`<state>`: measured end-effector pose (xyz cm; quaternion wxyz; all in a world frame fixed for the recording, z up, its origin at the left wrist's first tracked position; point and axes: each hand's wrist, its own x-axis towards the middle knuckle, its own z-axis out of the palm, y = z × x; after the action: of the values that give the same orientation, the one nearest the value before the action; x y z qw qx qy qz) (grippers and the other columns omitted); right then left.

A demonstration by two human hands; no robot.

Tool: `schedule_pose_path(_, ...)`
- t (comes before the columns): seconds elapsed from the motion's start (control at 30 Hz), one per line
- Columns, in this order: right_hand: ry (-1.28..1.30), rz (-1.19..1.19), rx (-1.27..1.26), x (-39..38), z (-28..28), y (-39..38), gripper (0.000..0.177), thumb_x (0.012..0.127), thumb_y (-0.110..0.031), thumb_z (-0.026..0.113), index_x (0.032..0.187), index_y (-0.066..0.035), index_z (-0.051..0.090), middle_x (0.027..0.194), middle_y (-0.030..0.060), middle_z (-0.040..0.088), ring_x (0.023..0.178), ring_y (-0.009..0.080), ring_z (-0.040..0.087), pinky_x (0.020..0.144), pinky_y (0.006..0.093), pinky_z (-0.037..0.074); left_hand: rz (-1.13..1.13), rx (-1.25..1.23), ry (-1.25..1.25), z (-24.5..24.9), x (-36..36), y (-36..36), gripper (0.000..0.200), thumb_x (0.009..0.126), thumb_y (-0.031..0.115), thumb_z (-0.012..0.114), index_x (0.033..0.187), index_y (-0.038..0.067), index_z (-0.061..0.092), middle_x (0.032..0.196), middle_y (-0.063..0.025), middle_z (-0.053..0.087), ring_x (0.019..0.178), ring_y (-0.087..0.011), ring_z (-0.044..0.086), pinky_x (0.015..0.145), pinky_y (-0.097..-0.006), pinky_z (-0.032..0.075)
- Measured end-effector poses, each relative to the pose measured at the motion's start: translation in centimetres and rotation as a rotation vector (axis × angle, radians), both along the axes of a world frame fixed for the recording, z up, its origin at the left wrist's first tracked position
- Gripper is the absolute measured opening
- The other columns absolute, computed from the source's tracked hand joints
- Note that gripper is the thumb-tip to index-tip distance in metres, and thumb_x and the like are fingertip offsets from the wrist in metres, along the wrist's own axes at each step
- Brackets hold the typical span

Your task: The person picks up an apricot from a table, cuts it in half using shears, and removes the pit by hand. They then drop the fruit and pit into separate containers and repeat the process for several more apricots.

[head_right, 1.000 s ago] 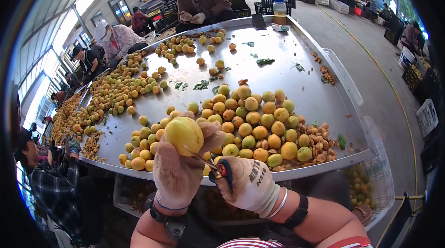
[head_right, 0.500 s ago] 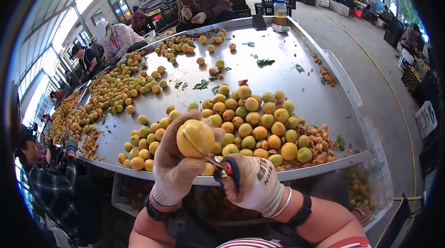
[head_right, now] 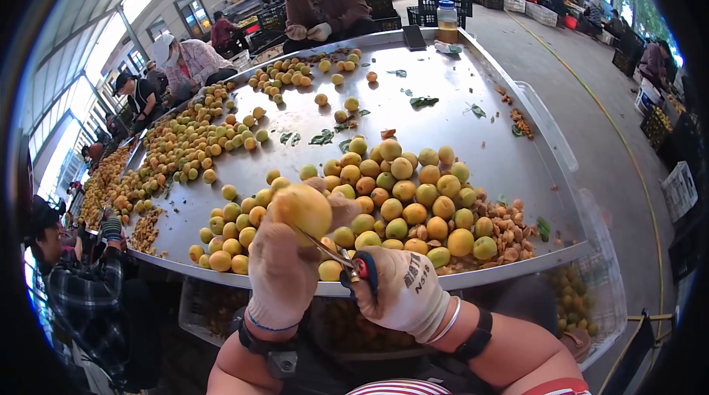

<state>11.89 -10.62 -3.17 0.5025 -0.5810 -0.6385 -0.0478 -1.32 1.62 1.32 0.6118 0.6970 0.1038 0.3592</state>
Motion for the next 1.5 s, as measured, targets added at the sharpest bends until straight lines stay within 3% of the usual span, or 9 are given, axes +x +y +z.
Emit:
schedule_pose_path(0.47,0.120,-0.002,-0.193,-0.4,-1.2,1.2,0.010,0.094,-0.008,0.061,0.102,-0.004,0.059,0.070,0.0132,0.064,0.065,0.0347,0.066,0.056,0.0433,0.051,0.166,-0.055,-0.325,0.9,-0.4,1.5,0.079,0.097,0.062,0.056,0.137,-0.006,0.050,0.132,-0.0192,0.061,0.127,-0.0331,0.058,0.112,-0.0434,0.040)
schedule_pose_path(0.53,0.645,0.033,-0.312,-0.1,-0.7,1.3,0.009,0.098,-0.008,0.058,0.106,-0.004,0.060,0.069,0.0141,0.063,0.065,0.0273,0.068,0.056,0.0394,0.051,0.118,-0.023,-0.325,0.9,-0.5,1.3,0.078,0.098,0.061,0.055,0.137,-0.007,0.050,0.132,-0.0189,0.061,0.126,-0.0321,0.058,0.111,-0.0421,0.042)
schedule_pose_path(0.57,0.752,0.135,-0.142,0.2,-2.0,1.9,0.022,0.107,-0.021,0.053,0.118,-0.003,0.059,0.081,-0.0017,0.060,0.060,0.0065,0.054,0.050,0.0247,0.043,0.113,-0.030,-0.280,0.6,-0.4,0.8,0.071,0.099,0.052,0.059,0.138,-0.007,0.050,0.131,-0.0174,0.061,0.123,-0.0274,0.059,0.108,-0.0390,0.044)
schedule_pose_path(0.73,1.310,0.240,-0.080,-0.4,3.2,0.3,0.025,0.100,-0.017,0.067,0.121,-0.007,0.061,0.085,-0.0028,0.061,0.066,0.0042,0.052,0.059,0.0193,0.042,0.091,0.156,-0.096,-1.0,1.0,-0.9,0.053,0.099,0.038,0.061,0.129,-0.006,0.054,0.125,-0.0140,0.062,0.115,-0.0199,0.060,0.098,-0.0329,0.048)
schedule_pose_path(0.9,1.077,0.017,0.050,-1.6,1.6,0.7,0.027,0.092,-0.012,0.075,0.113,-0.001,0.062,0.098,0.0084,0.068,0.088,0.0158,0.064,0.083,0.0296,0.052,0.280,0.529,-0.030,-2.8,2.4,-2.0,0.039,0.099,0.033,0.057,0.118,0.000,0.060,0.081,-0.0179,0.068,0.066,-0.0358,0.069,0.065,-0.0377,0.054)
schedule_pose_path(1.27,0.763,-0.160,0.036,0.2,-1.3,1.4,0.020,0.082,-0.014,0.076,0.091,-0.003,0.063,0.082,0.0156,0.063,0.073,0.0349,0.064,0.067,0.0399,0.052,0.193,0.398,0.261,-3.3,2.8,-3.1,0.032,0.108,0.026,0.039,0.109,0.002,0.059,0.083,-0.0149,0.065,0.073,-0.0291,0.065,0.068,-0.0361,0.051)
schedule_pose_path(1.33,0.612,-0.165,0.021,0.8,-0.6,1.0,0.013,0.086,-0.007,0.071,0.094,-0.002,0.063,0.081,0.0105,0.064,0.072,0.0232,0.063,0.066,0.0336,0.052,0.131,0.275,0.426,-3.8,2.4,-2.8,0.055,0.074,0.010,0.081,0.123,0.005,0.056,0.108,-0.0134,0.064,0.096,-0.0359,0.066,0.082,-0.0398,0.053)
schedule_pose_path(1.37,0.463,-0.175,0.010,0.9,-0.4,0.9,0.008,0.090,-0.001,0.066,0.097,-0.001,0.062,0.080,0.0055,0.064,0.071,0.0115,0.062,0.066,0.0272,0.052,0.142,0.272,0.432,-4.1,2.2,-2.7,0.055,0.074,0.010,0.081,0.123,0.005,0.056,0.108,-0.0134,0.064,0.096,-0.0359,0.066,0.082,-0.0398,0.053)
schedule_pose_path(1.5,0.428,-0.156,0.038,1.1,-0.3,1.0,0.009,0.087,0.001,0.063,0.096,-0.001,0.063,0.085,0.0094,0.066,0.075,0.0199,0.066,0.069,0.0326,0.053,0.158,0.417,0.537,-5.0,2.0,-2.2,0.073,0.062,0.011,0.088,0.126,0.007,0.052,0.111,-0.0138,0.063,0.102,-0.0383,0.062,0.088,-0.0440,0.051)
